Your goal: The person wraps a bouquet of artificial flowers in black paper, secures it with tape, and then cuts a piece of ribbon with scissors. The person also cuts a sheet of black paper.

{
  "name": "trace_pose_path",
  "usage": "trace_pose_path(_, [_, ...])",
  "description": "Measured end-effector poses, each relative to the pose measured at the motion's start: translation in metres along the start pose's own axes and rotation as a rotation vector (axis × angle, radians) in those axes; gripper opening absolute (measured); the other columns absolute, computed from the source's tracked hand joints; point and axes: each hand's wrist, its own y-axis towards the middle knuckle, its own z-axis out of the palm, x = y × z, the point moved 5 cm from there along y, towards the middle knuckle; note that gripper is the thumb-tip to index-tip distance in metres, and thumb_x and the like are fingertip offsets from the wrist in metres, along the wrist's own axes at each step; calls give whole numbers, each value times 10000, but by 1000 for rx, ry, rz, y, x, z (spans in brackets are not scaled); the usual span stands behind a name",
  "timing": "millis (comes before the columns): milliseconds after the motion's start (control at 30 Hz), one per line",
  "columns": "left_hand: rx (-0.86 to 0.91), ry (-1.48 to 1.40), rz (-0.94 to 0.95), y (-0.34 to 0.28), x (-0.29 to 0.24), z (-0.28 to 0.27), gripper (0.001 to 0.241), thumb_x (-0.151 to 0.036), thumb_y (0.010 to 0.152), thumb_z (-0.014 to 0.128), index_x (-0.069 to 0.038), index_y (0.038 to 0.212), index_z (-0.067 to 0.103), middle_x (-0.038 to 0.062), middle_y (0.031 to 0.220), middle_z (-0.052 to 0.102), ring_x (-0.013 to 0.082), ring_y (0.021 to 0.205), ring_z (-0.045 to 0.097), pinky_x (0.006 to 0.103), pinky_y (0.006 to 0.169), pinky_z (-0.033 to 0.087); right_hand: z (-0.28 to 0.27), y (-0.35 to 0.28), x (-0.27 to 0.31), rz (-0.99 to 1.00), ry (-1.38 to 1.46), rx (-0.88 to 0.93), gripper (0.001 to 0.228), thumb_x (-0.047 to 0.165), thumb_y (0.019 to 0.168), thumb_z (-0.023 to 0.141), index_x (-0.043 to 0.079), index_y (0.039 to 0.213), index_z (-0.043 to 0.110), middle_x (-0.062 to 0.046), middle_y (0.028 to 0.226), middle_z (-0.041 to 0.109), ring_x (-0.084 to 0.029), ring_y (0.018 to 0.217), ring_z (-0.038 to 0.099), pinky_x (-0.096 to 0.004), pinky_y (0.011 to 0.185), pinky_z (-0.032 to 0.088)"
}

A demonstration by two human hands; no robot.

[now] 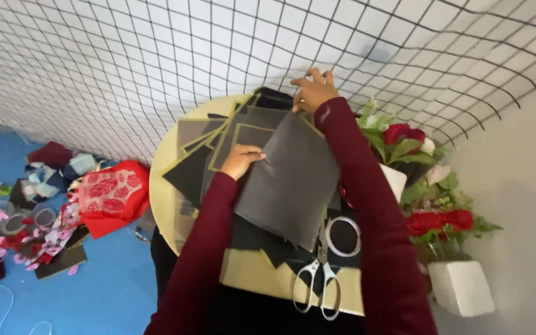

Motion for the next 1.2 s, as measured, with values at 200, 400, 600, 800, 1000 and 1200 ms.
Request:
trace_pose_path(200, [38,-43,17,1,5,6,354,-214,855,782,-3,1139,754,220,1176,719,347,1127,668,435,918,541,17,-40,-1,284,1147,-134,515,505,918,682,96,1230,698,-168,1389,632,-451,1344,515,-570,1122,340])
trace_pose_path(400, [59,-29,77,-7,-16,4,318,-193,873,772,0,1125,752,213,1149,725,309,1135,648,435,989,503,86,-24,-21,342,1225,-93,521,459,803,867,130,1190,748,-125,1170,738,-334,1185,660,-469,1028,449])
trace_pose_path(600, [114,80,151,-14,-31,-3,175,-251,928,732,-96,980,798,55,861,722,159,864,641,332,808,526,33,-38,-25,356,1229,-287,279,233,718,854,130,973,803,-48,908,707,-233,934,671,-361,905,479])
trace_pose_path(800, [215,221,176,-35,-50,-12,190,-227,942,690,-69,919,794,108,781,734,190,741,610,356,703,504,-11,-51,-95,481,1168,-474,223,253,725,875,235,933,797,40,885,649,-144,900,641,-310,880,481])
trace_pose_path(1000, [496,85,182,-64,-90,-14,174,-143,930,674,-30,818,744,141,743,781,168,631,714,248,598,477,-69,-85,-102,360,1153,-630,223,138,746,922,121,913,775,-22,814,618,-184,883,604,-327,882,481])
trace_pose_path(1200, [581,21,206,-39,-58,-38,82,28,726,712,45,805,714,139,882,787,231,747,746,343,749,606,-109,-110,-77,297,1250,-713,88,52,853,787,118,825,736,58,767,608,-97,760,595,-252,903,527])
